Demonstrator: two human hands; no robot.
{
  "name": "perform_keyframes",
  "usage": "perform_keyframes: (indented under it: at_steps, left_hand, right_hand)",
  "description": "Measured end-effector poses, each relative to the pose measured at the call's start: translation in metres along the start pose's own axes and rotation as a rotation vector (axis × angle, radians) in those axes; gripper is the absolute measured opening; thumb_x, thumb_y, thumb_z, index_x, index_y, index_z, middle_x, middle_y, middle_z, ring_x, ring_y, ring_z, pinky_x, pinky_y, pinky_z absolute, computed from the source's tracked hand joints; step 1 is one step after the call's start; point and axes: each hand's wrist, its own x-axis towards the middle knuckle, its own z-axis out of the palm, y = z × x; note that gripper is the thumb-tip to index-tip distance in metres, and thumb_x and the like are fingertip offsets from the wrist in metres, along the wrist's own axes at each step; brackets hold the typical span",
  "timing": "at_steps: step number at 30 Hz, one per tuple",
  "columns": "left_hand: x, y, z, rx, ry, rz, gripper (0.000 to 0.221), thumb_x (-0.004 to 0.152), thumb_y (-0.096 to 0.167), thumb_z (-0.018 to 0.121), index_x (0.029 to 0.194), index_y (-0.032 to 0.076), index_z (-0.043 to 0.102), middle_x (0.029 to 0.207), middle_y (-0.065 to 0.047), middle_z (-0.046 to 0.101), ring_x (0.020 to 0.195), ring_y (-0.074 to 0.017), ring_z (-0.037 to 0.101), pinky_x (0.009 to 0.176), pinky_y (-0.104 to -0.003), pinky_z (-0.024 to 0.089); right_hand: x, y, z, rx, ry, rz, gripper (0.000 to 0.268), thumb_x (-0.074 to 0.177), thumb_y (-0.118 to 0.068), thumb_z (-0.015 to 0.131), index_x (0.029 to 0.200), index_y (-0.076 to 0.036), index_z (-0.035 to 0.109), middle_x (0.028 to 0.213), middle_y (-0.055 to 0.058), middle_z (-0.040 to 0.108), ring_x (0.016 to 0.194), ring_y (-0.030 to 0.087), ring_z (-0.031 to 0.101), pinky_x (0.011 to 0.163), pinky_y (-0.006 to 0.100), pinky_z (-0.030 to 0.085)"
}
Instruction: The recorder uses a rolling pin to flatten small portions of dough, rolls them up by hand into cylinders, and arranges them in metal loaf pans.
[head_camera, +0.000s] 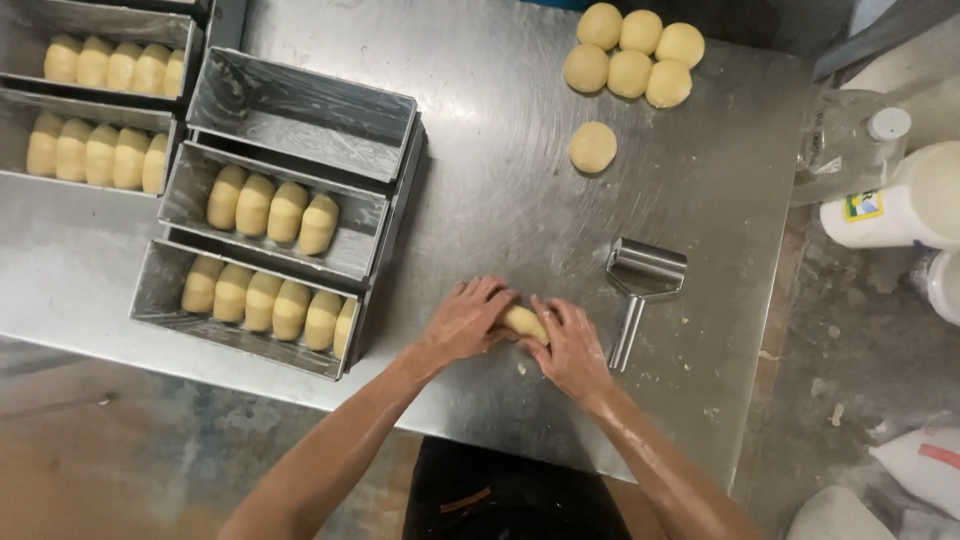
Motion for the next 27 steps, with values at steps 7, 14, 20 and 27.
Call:
perform_keyframes:
  at_steps: [7,14,20,27]
  left_hand:
    - [-0.012,-0.001,0.003,-0.014,-0.199,-0.125,0.046,0.087,0.046,0.080,0.114,0.012,0.069,0.117,-0.007,0.063,0.112,-0.0271,0.061,0.098,-0.044,0.048]
    - [-0.063,0.042,0.012,-0.074,0.135,-0.386,0.046,0.089,0.039,0.071,0.115,0.002,0.069,0.115,-0.019,0.065,0.103,-0.0357,0.063,0.088,-0.046,0.050]
    - [-0.090,0.029,0.029,-1.345,-0.016,-1.030,0.041,0.106,0.031,0.057,0.121,-0.005,0.070,0.106,-0.016,0.075,0.090,-0.0225,0.071,0.081,-0.036,0.057]
    - [-0.099,-0.016,-0.115,-1.249,-0.008,-0.697,0.045,0.093,0.025,0.073,0.123,-0.007,0.066,0.107,-0.016,0.076,0.095,-0.0175,0.073,0.084,-0.034,0.061]
  right_hand:
    - [0.017,0.002,0.003,0.000,-0.426,0.269,0.041,0.095,-0.040,0.072,0.119,-0.007,0.067,0.115,0.011,0.067,0.114,0.029,0.064,0.102,0.044,0.051]
    - [0.021,0.002,0.026,-0.035,-0.445,0.110,0.053,0.082,-0.020,0.080,0.124,0.003,0.056,0.105,0.021,0.066,0.099,0.038,0.066,0.085,0.047,0.056]
    - [0.050,-0.057,-0.010,0.717,-0.762,0.879,0.046,0.088,-0.024,0.071,0.126,-0.002,0.057,0.100,0.013,0.071,0.082,0.022,0.070,0.069,0.037,0.058]
    - [0.055,-0.164,0.010,0.772,-0.303,0.716,0.040,0.088,-0.014,0.074,0.123,0.000,0.063,0.109,0.014,0.076,0.096,0.017,0.076,0.083,0.030,0.062]
